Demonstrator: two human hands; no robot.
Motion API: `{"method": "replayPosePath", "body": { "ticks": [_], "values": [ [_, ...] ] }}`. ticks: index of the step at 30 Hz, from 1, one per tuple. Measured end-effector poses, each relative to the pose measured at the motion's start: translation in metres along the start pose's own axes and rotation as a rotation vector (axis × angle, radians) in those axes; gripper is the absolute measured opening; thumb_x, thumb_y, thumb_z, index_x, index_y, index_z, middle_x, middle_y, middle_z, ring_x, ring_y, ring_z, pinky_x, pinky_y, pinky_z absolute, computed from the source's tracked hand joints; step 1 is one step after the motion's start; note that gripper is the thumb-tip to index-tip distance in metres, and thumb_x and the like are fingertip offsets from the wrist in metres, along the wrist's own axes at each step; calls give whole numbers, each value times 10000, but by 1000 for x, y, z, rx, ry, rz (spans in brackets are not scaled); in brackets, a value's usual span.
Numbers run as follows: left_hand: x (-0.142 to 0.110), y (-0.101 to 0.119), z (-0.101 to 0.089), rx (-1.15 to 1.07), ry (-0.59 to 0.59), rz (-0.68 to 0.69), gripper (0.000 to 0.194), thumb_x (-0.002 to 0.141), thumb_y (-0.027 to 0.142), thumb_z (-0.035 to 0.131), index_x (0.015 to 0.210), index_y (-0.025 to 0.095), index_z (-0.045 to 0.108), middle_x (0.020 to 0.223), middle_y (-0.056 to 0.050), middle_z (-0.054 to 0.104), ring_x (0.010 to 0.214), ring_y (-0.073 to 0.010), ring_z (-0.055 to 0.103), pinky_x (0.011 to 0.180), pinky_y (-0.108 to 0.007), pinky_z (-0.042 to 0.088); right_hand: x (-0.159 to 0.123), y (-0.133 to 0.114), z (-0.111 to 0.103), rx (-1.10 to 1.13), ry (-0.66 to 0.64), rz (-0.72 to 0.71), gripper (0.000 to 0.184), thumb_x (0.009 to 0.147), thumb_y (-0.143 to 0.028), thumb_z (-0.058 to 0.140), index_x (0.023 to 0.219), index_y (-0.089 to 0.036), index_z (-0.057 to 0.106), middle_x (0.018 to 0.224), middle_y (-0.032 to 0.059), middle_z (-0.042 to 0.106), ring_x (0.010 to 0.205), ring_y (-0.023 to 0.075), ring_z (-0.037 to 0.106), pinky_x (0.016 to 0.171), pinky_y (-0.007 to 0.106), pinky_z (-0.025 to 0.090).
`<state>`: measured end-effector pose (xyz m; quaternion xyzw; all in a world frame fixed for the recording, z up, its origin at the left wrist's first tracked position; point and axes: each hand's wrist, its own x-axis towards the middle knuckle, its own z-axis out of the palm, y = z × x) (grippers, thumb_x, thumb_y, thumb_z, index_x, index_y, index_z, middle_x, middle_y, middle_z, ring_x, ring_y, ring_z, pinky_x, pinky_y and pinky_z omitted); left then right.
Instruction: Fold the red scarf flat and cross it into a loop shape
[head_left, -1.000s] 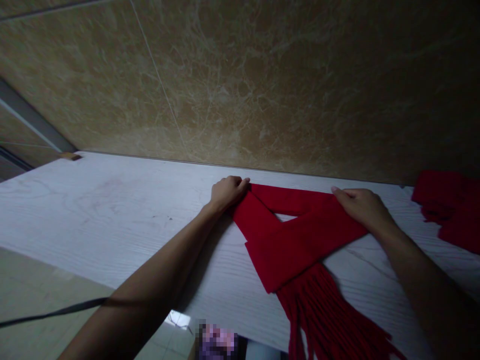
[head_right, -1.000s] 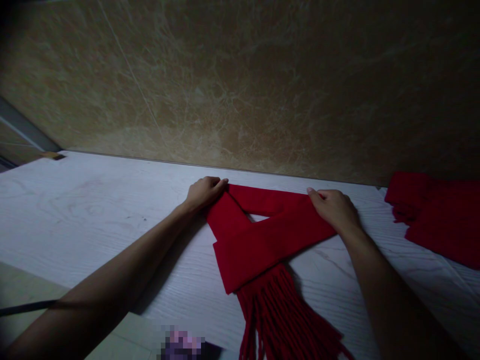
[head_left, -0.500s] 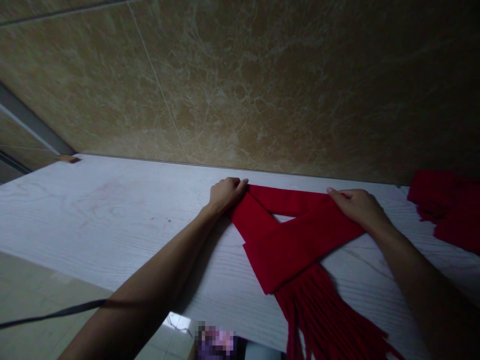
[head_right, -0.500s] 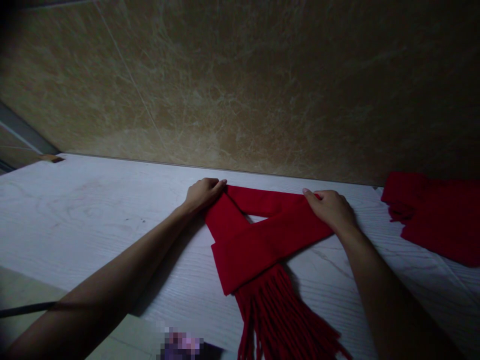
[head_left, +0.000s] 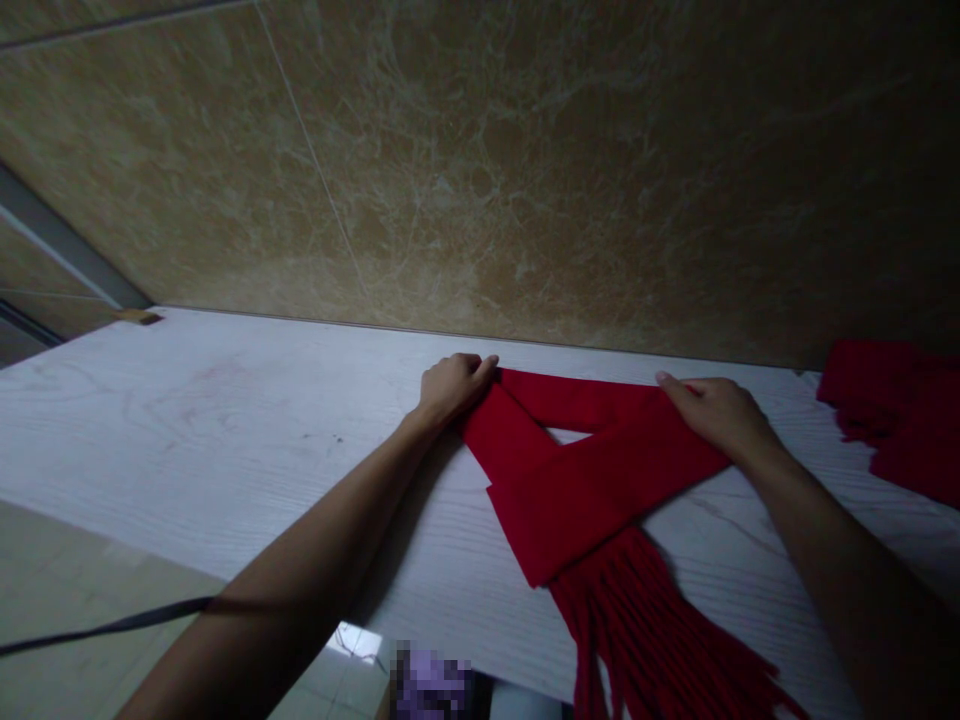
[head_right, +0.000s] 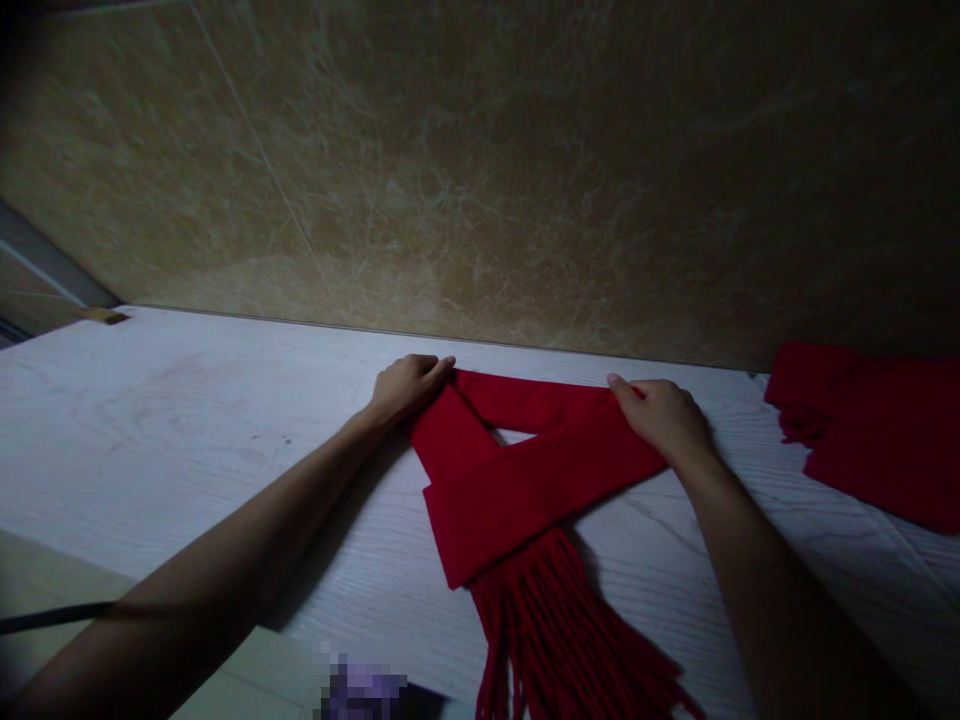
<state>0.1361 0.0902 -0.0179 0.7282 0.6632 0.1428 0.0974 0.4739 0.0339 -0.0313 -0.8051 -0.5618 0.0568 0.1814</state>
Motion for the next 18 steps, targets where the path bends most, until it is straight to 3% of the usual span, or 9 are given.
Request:
{"method": "replayPosePath", "body": {
  "ticks": [18],
  "values": [
    [-2,1,-2,0,-1,17,554,1017,590,348,931,224,755,948,-92,769,891,-243,696,764,-306,445,1,3,2,17,6,-14,522,922,-630,464,691,-241,724,804,119,743,757,268,660,641,346,410]
  ]
}}
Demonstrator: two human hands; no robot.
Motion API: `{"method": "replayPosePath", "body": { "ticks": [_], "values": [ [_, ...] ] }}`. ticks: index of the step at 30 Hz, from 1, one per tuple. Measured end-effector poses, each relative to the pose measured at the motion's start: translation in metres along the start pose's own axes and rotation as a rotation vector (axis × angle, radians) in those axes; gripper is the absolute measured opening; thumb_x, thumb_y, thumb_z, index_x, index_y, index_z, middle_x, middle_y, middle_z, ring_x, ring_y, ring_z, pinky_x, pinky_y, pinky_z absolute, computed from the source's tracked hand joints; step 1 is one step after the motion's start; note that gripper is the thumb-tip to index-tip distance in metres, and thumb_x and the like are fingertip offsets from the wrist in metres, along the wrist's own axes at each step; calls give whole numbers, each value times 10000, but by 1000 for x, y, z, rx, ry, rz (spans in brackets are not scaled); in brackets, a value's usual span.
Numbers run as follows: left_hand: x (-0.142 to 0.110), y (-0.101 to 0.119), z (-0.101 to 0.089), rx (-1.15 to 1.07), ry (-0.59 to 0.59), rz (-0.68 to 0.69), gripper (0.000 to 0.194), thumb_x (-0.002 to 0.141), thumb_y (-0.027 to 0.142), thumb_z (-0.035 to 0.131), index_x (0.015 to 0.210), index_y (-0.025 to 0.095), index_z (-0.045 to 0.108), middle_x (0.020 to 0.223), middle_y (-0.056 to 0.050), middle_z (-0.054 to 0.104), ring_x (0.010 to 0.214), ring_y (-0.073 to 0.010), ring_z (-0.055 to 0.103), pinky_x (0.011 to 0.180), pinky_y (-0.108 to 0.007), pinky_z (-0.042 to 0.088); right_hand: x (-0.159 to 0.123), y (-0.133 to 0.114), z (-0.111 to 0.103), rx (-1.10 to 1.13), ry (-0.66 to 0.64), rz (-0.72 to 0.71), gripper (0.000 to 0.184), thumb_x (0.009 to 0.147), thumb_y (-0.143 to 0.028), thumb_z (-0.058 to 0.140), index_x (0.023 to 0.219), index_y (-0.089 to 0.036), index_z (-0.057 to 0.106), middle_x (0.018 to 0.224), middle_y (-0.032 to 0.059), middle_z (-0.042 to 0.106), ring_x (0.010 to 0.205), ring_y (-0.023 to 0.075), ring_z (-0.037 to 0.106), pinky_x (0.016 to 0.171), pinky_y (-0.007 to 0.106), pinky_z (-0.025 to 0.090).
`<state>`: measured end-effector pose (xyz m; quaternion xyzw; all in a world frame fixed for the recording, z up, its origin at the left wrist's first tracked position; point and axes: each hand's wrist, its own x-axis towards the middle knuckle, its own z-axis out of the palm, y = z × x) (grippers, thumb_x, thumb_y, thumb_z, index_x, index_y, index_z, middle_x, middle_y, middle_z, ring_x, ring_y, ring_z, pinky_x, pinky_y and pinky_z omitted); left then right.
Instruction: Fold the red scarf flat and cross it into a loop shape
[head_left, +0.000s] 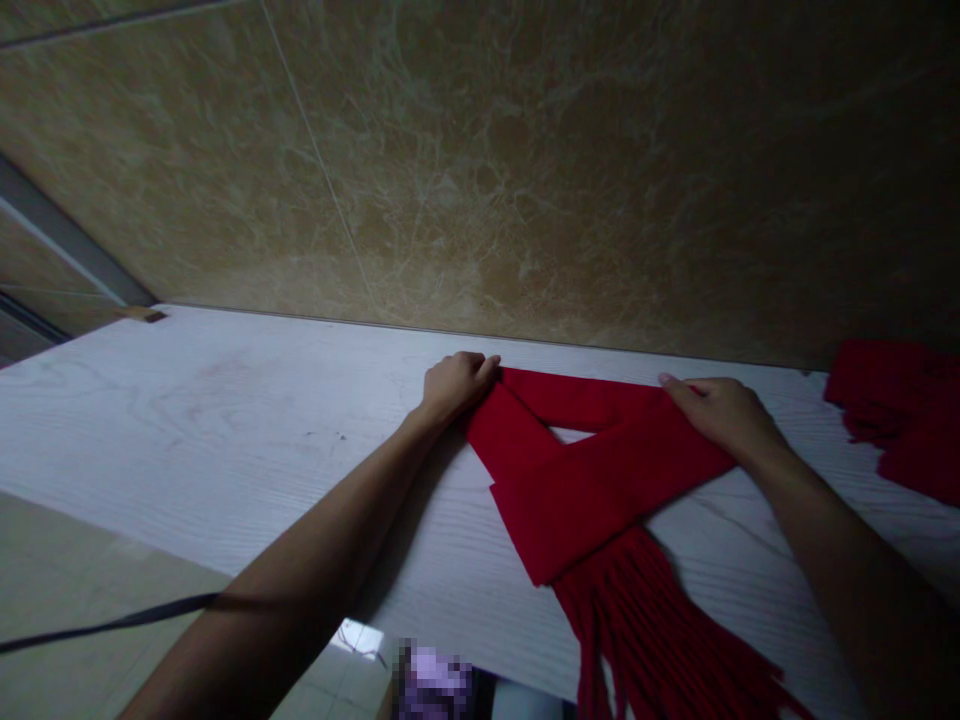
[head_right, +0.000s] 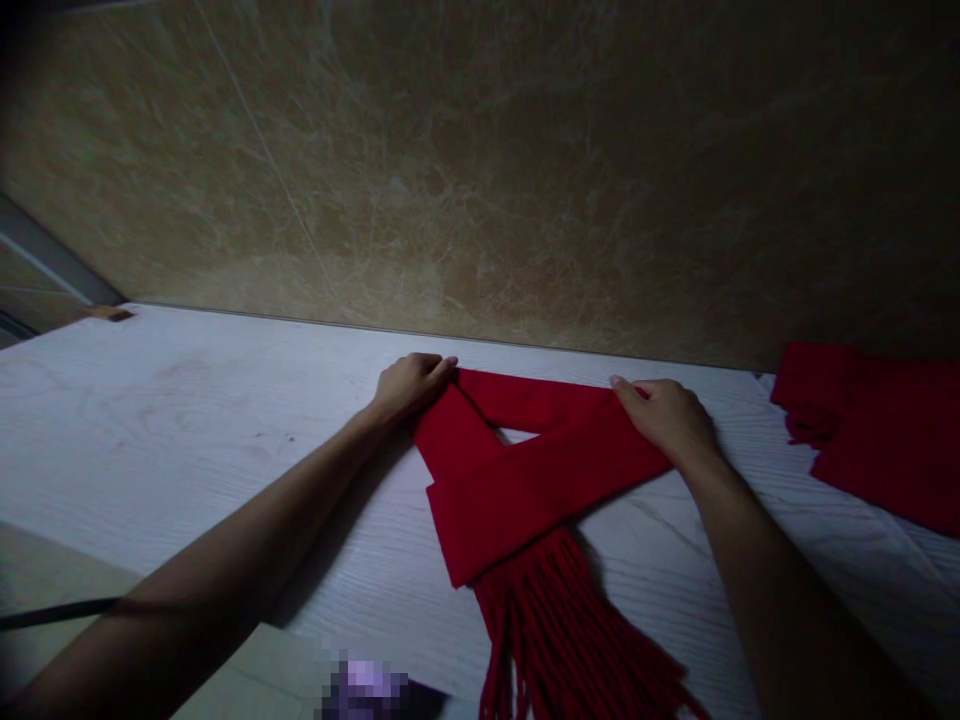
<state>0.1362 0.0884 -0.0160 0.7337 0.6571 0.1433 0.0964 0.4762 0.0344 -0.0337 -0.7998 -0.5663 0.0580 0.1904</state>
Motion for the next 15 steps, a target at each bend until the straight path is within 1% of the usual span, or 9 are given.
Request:
{"method": "replayPosePath", "body": {
  "ticks": [3,9,15],
  "values": [
    [0,0,0,1,-5,1,561,1013,602,352,940,226,761,949,-90,771,888,-245,698,760,-307,450,0,1,1,0,1,-2,512,921,-629,470,710,-242,731,807,116,740,761,267,658,656,346,416],
    [2,-2,2,12,-4,-6,570,1015,600,330,976,229,761,987,-97,778,928,-253,706,794,-315,464,2,3,2,11,-3,-29,513,923,-612,469,644,-242,690,761,111,731,761,265,655,647,341,408],
    [5,-3,4,16,-8,-41,618,1041,549,252,1044,193,757,1083,-160,767,1008,-294,713,840,-349,475,1,2,1,38,11,-18,502,934,-571,451,602,-248,644,728,110,718,756,265,663,651,342,408]
  ]
}}
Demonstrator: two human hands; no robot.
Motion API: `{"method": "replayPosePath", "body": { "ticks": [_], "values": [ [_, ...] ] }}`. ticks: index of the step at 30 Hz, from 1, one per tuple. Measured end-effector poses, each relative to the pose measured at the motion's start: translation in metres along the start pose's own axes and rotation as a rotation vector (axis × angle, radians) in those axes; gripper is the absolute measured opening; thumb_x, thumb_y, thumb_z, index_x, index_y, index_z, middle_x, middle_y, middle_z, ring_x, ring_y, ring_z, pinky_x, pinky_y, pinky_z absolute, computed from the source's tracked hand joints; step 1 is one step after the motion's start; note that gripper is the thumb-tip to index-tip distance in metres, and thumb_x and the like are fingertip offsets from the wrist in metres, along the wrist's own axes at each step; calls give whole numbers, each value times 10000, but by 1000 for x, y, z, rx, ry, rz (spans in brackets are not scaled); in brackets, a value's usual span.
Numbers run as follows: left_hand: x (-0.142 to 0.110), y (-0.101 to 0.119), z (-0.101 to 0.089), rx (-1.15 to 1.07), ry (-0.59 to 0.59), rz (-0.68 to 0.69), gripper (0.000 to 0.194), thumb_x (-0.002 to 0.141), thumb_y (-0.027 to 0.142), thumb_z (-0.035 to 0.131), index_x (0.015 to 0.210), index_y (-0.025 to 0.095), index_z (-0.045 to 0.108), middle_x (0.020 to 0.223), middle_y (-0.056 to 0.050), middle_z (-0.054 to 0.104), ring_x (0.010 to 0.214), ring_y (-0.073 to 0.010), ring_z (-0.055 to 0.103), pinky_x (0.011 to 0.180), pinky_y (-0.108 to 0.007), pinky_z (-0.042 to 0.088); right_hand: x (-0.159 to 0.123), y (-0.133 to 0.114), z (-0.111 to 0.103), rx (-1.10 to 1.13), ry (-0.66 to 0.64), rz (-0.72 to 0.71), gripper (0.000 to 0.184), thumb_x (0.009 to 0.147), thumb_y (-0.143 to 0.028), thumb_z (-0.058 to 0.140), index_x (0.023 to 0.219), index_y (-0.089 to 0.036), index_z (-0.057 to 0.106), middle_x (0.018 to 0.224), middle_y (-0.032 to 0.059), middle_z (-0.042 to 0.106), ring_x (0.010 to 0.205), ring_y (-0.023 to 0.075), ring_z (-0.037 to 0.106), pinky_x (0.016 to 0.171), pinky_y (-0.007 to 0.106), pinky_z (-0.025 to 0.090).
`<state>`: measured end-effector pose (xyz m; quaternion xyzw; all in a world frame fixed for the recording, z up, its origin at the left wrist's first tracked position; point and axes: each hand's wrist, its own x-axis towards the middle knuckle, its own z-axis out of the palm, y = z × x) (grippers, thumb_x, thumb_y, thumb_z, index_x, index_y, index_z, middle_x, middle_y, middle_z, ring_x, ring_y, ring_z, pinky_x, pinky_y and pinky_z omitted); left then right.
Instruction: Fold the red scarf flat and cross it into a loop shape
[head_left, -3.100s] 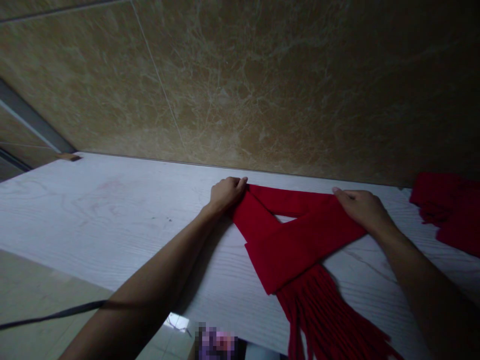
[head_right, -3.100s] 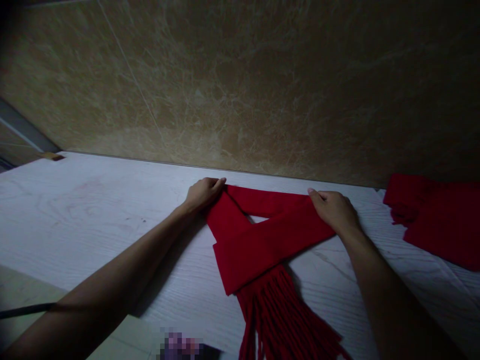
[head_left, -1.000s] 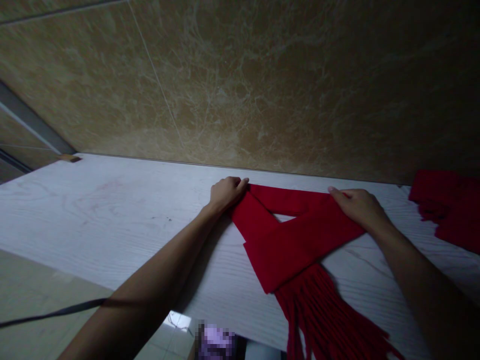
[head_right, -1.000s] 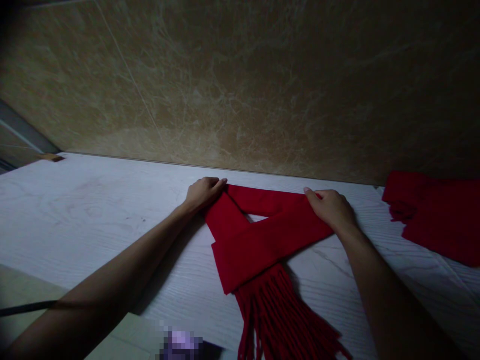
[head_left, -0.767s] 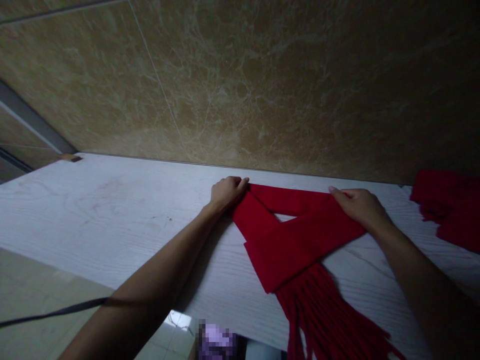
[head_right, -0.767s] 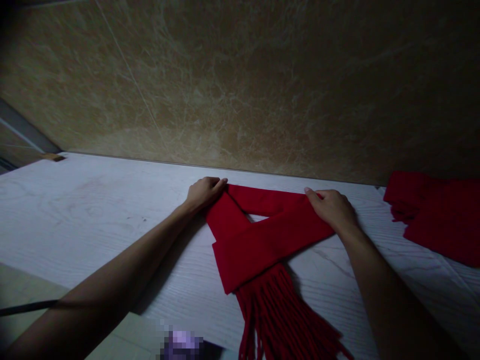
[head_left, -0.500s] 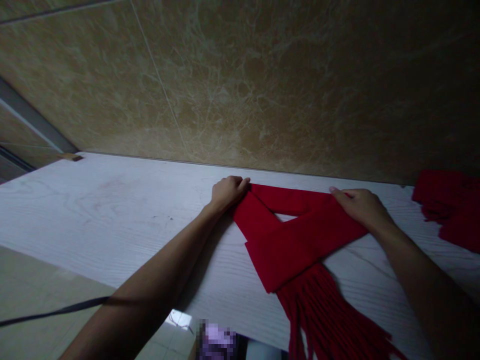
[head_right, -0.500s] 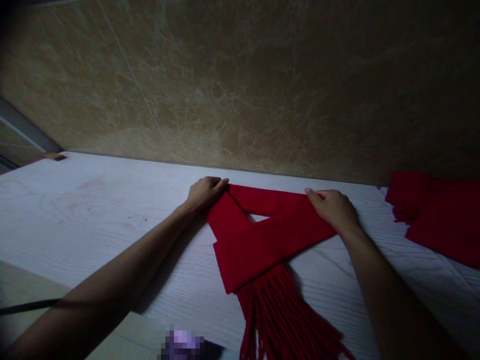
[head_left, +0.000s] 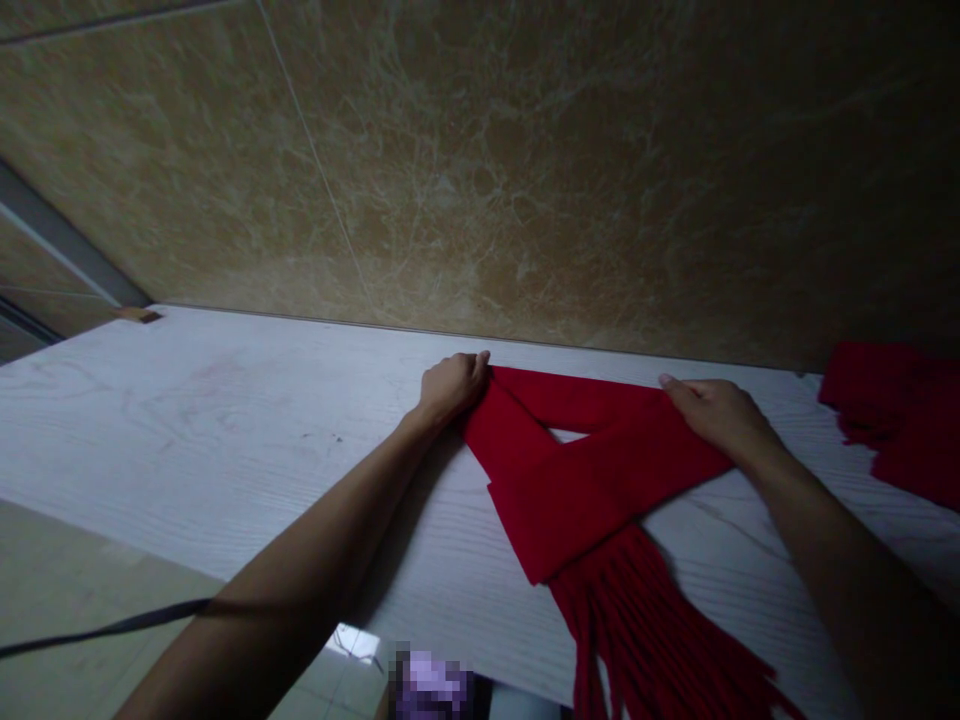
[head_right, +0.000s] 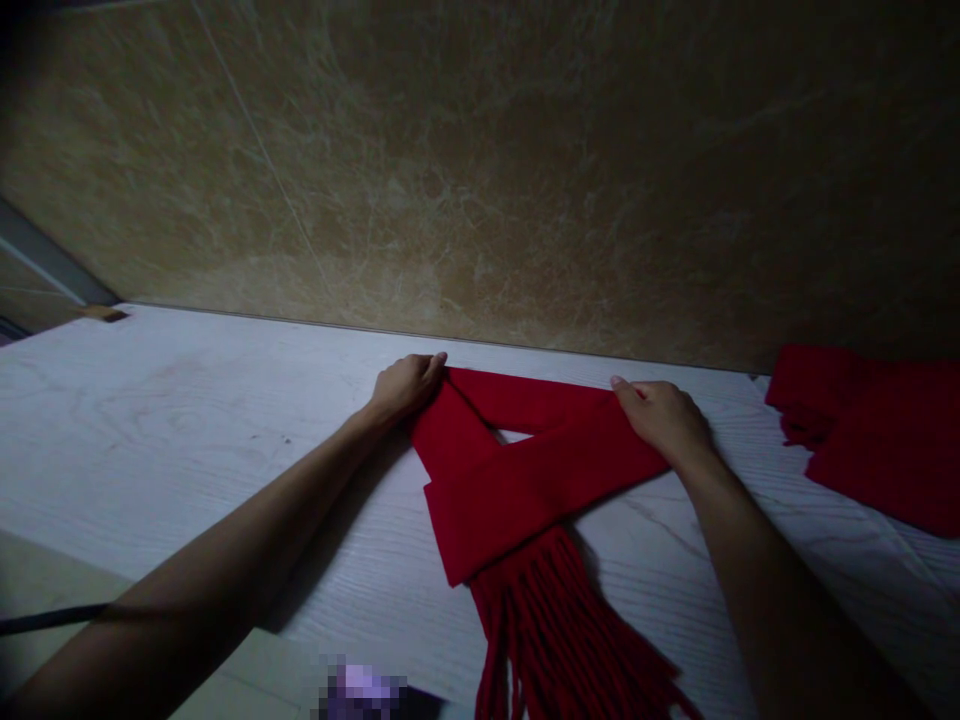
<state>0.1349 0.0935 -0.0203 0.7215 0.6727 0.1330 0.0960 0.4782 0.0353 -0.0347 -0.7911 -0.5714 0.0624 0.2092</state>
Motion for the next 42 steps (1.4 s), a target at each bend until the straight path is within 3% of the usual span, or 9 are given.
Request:
{"method": "replayPosePath", "body": {
  "ticks": [7,21,29,36,42],
  "values": [
    [-1,1,-5,-55,-21,-13,702,1012,671,231,953,215,763,975,-123,777,954,-289,719,802,-338,477,-2,-1,-6,78,-26,31,605,926,-682,406,601,-241,664,637,87,690,682,271,666,602,351,441],
    [0,-4,-3,-118,20,49,509,949,647,485,846,212,728,853,-77,744,763,-212,646,645,-292,374,-7,-9,-7,36,12,-25,440,885,-578,530,609,-248,621,660,56,648,690,224,584,623,335,371],
    [1,-3,-4,-180,14,15,652,983,694,325,829,198,719,798,-76,722,751,-216,642,656,-296,382,-9,-8,-10,90,21,48,502,917,-639,452,716,-243,687,753,69,712,783,261,656,656,341,427],
    [0,-1,-7,-101,-8,35,531,1008,576,389,866,197,732,836,-85,733,776,-217,645,676,-291,397,-8,-9,-9,33,5,-11,450,888,-567,512,574,-253,587,640,64,638,681,227,574,616,342,369],
    [3,-3,-2,-89,13,20,564,1028,552,322,896,190,733,902,-102,750,815,-230,663,707,-296,409,-7,-7,-7,25,15,-12,464,924,-561,449,620,-247,605,736,91,682,770,260,624,666,353,390]
  ]
}}
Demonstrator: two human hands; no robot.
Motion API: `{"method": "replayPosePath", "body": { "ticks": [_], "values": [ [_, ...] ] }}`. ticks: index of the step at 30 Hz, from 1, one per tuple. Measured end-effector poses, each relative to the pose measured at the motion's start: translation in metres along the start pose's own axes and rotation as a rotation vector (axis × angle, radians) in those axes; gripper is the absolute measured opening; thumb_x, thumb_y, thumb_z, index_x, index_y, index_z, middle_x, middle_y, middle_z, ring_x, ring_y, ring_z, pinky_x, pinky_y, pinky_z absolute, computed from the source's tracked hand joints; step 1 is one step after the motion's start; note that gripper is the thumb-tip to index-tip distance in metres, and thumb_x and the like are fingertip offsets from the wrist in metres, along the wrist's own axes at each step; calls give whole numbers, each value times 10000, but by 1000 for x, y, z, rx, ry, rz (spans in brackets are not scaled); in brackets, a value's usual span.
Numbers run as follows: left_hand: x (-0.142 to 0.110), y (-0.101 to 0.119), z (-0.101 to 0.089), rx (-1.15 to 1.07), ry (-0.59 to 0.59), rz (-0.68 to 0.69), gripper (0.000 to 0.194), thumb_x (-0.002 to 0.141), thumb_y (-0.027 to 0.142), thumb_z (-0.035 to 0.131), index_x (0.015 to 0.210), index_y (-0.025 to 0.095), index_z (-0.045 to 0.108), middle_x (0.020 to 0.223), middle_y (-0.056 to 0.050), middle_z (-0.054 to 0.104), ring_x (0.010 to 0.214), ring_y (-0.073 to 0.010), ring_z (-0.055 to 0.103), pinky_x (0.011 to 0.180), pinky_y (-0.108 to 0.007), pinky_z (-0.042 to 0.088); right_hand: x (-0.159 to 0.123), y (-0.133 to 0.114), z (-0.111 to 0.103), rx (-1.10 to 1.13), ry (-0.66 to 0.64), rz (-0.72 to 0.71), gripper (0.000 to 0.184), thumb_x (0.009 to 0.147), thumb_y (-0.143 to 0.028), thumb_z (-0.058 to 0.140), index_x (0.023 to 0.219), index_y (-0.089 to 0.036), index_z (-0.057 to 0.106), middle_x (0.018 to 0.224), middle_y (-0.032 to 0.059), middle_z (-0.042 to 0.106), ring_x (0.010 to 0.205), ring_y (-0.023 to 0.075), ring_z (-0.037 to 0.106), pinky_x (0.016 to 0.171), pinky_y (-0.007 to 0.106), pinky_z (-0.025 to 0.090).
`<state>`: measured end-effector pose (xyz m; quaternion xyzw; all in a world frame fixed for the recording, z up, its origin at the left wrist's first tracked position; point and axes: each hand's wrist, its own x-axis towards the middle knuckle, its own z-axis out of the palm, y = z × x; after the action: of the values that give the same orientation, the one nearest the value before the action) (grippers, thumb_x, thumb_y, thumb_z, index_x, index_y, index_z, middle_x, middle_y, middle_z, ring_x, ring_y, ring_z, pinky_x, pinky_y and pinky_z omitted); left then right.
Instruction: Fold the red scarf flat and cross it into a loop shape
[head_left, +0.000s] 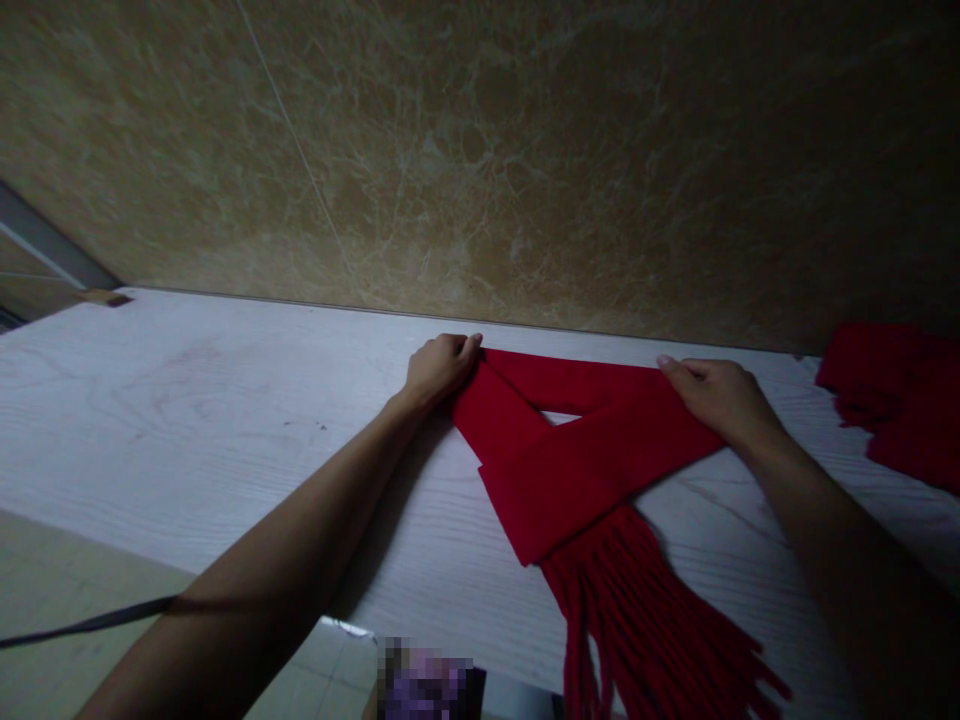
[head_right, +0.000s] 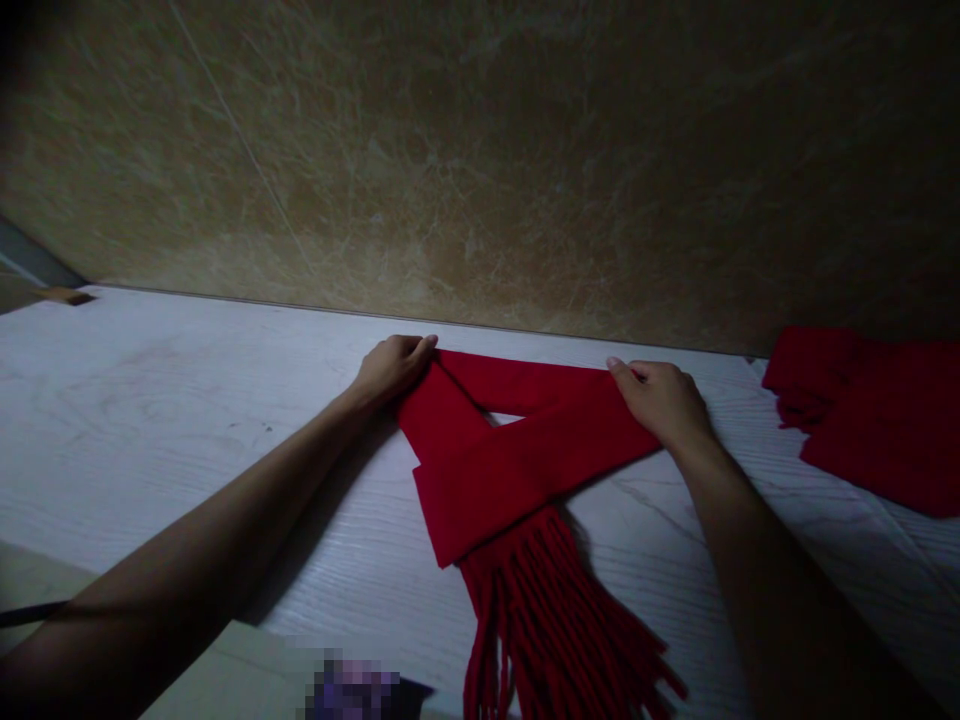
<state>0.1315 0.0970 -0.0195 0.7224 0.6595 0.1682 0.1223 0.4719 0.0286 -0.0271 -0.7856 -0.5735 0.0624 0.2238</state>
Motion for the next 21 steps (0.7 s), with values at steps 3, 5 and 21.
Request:
{"method": "replayPosePath", "body": {
  "ticks": [3,5,21],
  "values": [
    [0,0,0,-5,-7,-18,623,1032,585,281,900,186,740,910,-107,757,844,-240,677,718,-295,423,0,0,0,4,6,25,481,939,-571,415,668,-243,641,793,97,706,804,269,644,675,351,401],
    [0,1,0,-4,-14,-10,632,1025,613,286,911,192,744,912,-99,760,852,-241,683,723,-292,432,-1,0,0,3,6,43,487,923,-607,439,679,-244,654,771,89,702,783,265,640,661,347,401],
    [-3,3,1,37,10,-6,580,1014,594,335,957,215,770,956,-105,772,903,-258,694,757,-306,443,0,0,1,14,-6,43,573,923,-675,436,747,-207,718,788,121,725,791,283,652,664,353,409]
  ]
}}
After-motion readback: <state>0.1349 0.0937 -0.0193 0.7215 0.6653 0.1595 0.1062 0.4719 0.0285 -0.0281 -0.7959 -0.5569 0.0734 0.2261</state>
